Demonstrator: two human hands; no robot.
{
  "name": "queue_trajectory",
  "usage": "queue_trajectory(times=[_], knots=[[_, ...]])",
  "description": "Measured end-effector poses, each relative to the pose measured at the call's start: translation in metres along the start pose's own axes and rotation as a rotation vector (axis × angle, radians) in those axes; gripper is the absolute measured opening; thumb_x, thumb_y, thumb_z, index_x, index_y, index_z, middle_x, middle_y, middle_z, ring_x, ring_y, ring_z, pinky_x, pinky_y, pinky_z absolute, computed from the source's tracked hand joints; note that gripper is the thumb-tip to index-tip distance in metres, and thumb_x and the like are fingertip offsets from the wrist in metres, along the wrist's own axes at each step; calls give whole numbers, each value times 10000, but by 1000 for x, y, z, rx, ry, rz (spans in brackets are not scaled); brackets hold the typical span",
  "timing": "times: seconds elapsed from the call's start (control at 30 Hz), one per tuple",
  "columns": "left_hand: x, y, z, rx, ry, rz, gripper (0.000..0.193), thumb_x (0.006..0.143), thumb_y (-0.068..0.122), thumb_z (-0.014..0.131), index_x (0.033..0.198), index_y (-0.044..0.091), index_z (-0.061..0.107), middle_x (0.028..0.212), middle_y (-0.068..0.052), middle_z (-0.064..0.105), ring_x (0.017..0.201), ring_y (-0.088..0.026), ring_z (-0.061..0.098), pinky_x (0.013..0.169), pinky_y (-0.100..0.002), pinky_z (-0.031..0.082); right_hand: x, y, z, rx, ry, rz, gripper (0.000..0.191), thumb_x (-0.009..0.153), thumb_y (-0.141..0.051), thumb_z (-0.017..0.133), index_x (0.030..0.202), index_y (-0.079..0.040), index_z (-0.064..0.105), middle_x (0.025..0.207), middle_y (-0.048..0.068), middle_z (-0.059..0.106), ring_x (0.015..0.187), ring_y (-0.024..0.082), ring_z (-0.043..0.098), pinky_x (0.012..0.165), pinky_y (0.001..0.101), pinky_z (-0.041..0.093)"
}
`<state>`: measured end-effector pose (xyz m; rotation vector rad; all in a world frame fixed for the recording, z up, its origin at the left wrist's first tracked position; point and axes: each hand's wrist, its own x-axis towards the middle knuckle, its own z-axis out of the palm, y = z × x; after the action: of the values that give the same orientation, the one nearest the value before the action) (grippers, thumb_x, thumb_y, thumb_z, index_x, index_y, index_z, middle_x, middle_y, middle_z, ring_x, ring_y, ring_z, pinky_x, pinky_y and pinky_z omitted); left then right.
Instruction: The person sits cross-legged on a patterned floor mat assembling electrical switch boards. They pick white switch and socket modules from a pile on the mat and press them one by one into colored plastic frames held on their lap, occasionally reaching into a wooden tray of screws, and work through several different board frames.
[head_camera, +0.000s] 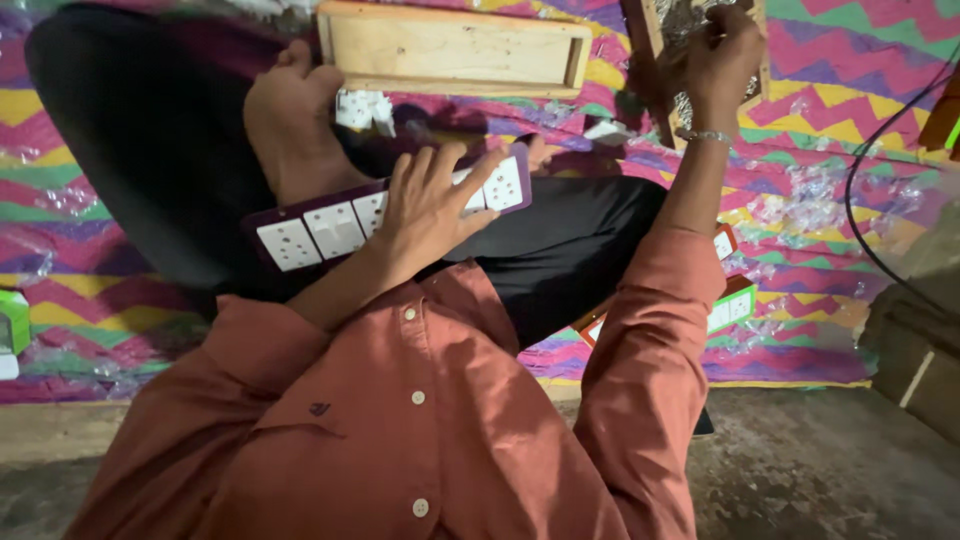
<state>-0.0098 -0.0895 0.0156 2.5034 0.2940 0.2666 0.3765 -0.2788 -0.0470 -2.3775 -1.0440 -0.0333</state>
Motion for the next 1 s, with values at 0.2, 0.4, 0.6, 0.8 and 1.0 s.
queue_trajectory(times=[0.2,0.4,0.6,0.8,1.0], knots=[[2,-2,2,43,95,79,551,816,395,831,1315,214,683,1206,-104,581,965,-290,538,832,-436,428,35,-25,16,98,-108,148,149,833,5,774,975,26,735,903,165,750,741,302,750,663,389,575],[7,-2,1,62,92,78,597,818,411,833,1332,155,666,1185,-117,574,934,-296,535,788,-431,425,49,-27,31,-21,-74,-22,120,815,31,757,930,11,787,896,215,757,816,335,762,758,377,599],[6,-2,-1,41,60,82,683,802,425,851,1370,115,635,1193,-120,575,931,-292,540,782,-438,425,32,-14,19,110,-30,53,137,793,122,707,911,55,725,776,163,723,685,211,685,631,334,532],[5,-2,5,28,65,82,681,792,394,859,1369,113,631,1207,-119,577,947,-291,544,817,-443,434,25,6,-6,90,85,215,115,848,119,744,822,61,649,702,125,637,636,124,542,580,322,419],[3,-2,6,56,93,96,659,791,380,862,1350,113,637,1207,-118,583,935,-286,534,809,-435,422,-1,25,-25,-64,-71,550,121,710,-81,865,794,-60,780,778,72,749,651,126,719,623,304,546]])
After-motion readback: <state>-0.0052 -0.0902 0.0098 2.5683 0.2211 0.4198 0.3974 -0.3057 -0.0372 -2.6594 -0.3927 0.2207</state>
